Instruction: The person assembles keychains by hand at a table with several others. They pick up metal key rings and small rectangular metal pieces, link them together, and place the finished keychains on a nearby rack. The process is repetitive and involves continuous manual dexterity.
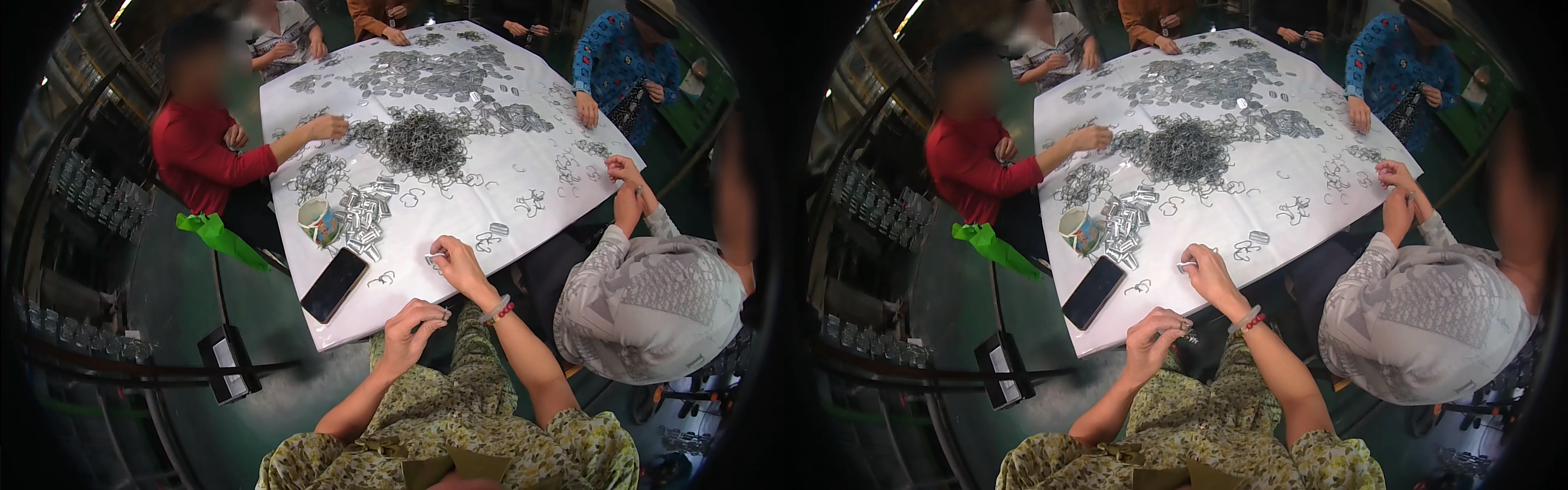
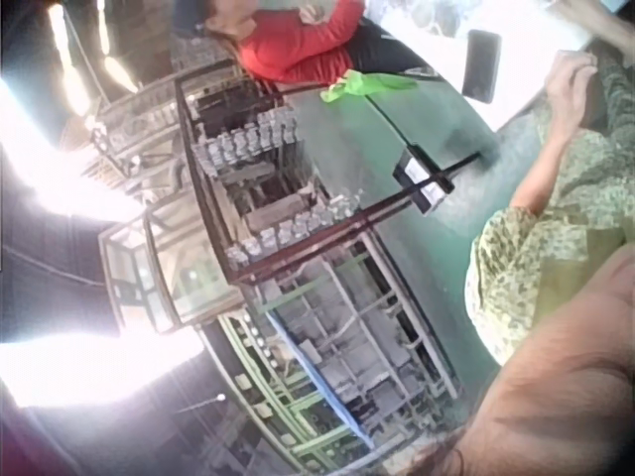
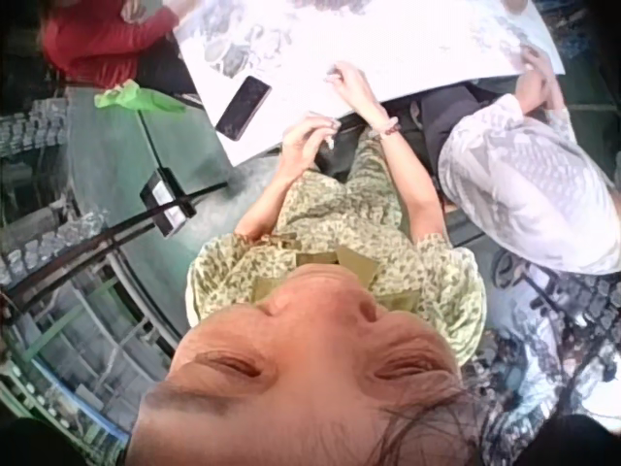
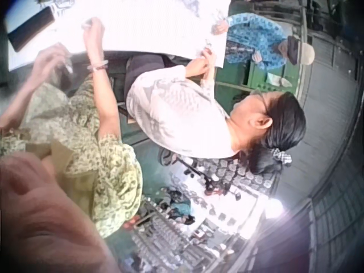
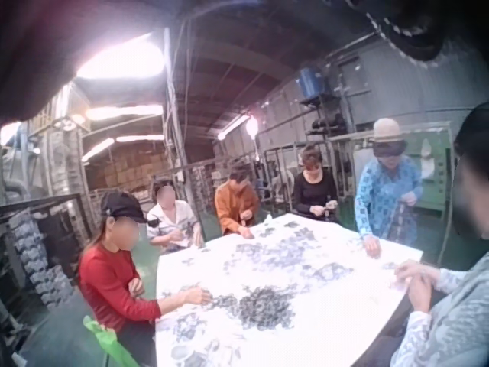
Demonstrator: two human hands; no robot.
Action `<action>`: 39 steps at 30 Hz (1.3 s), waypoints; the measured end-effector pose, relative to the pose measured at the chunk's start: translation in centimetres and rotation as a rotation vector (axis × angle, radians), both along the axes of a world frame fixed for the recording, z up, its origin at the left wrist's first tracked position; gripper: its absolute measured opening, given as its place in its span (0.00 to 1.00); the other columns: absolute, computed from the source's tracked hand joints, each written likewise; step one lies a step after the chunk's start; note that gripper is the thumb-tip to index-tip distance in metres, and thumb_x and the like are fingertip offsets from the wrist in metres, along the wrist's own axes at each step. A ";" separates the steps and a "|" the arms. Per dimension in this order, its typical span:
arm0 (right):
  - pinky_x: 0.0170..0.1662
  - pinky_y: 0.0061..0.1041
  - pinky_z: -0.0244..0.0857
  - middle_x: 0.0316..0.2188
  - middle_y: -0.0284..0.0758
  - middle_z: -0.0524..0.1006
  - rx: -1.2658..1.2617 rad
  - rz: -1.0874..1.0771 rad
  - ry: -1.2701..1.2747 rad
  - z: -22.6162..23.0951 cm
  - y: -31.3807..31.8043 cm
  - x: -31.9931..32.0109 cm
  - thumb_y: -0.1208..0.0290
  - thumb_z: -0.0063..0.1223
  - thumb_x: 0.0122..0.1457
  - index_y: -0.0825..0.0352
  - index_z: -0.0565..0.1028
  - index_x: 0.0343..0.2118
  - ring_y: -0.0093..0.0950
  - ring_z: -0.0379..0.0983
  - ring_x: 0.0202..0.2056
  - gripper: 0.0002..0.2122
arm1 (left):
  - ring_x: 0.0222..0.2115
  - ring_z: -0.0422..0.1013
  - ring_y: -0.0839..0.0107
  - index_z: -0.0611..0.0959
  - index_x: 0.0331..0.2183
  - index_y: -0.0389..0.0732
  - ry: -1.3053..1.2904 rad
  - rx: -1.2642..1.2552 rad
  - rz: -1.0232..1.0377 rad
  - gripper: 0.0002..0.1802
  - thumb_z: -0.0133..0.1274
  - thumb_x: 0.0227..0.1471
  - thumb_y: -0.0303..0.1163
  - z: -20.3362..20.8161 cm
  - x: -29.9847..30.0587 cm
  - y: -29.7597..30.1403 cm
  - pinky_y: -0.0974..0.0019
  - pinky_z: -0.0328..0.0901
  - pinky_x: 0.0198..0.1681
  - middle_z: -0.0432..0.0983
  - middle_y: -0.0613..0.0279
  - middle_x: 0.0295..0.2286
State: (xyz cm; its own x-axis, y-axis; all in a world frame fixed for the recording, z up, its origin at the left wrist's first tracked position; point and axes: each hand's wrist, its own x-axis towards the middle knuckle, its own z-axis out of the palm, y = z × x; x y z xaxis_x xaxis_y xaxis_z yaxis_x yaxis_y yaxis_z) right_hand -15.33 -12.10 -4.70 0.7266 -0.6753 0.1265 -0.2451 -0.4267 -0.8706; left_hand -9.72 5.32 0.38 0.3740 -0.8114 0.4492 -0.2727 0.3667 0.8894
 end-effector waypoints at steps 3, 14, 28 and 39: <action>0.33 0.31 0.65 0.33 0.44 0.71 -0.071 -0.024 -0.021 -0.4 0.9 -2.0 0.82 0.48 0.51 0.66 0.76 0.37 0.35 0.71 0.32 0.10 | 0.30 0.73 0.67 0.78 0.29 0.33 -0.007 0.016 -0.019 0.05 0.55 0.45 0.17 -0.1 0.1 0.1 0.69 0.67 0.33 0.77 0.56 0.28; 0.33 0.19 0.67 0.30 0.35 0.75 0.246 -0.139 -0.149 5.1 4.3 -6.9 0.83 0.48 0.55 0.71 0.72 0.36 0.22 0.73 0.29 0.06 | 0.29 0.72 0.67 0.79 0.29 0.33 -0.070 0.096 -0.076 0.06 0.54 0.44 0.16 1.1 -0.7 -0.6 0.70 0.66 0.32 0.76 0.57 0.26; 0.35 0.14 0.67 0.30 0.36 0.78 0.565 -0.198 -0.572 7.4 7.0 -8.9 0.85 0.56 0.51 0.75 0.74 0.36 0.18 0.74 0.32 0.09 | 0.28 0.70 0.68 0.80 0.29 0.35 -0.025 0.255 -0.044 0.04 0.56 0.46 0.20 0.6 -1.2 -1.7 0.69 0.65 0.34 0.76 0.60 0.26; 0.33 0.17 0.66 0.26 0.33 0.76 0.248 -0.271 -0.453 7.0 7.2 -9.8 0.82 0.62 0.45 0.69 0.79 0.30 0.21 0.73 0.30 0.08 | 0.42 0.70 0.67 0.71 0.44 0.34 0.329 0.127 -0.005 0.19 0.55 0.49 0.24 -2.9 0.0 -3.3 0.67 0.63 0.46 0.73 0.53 0.41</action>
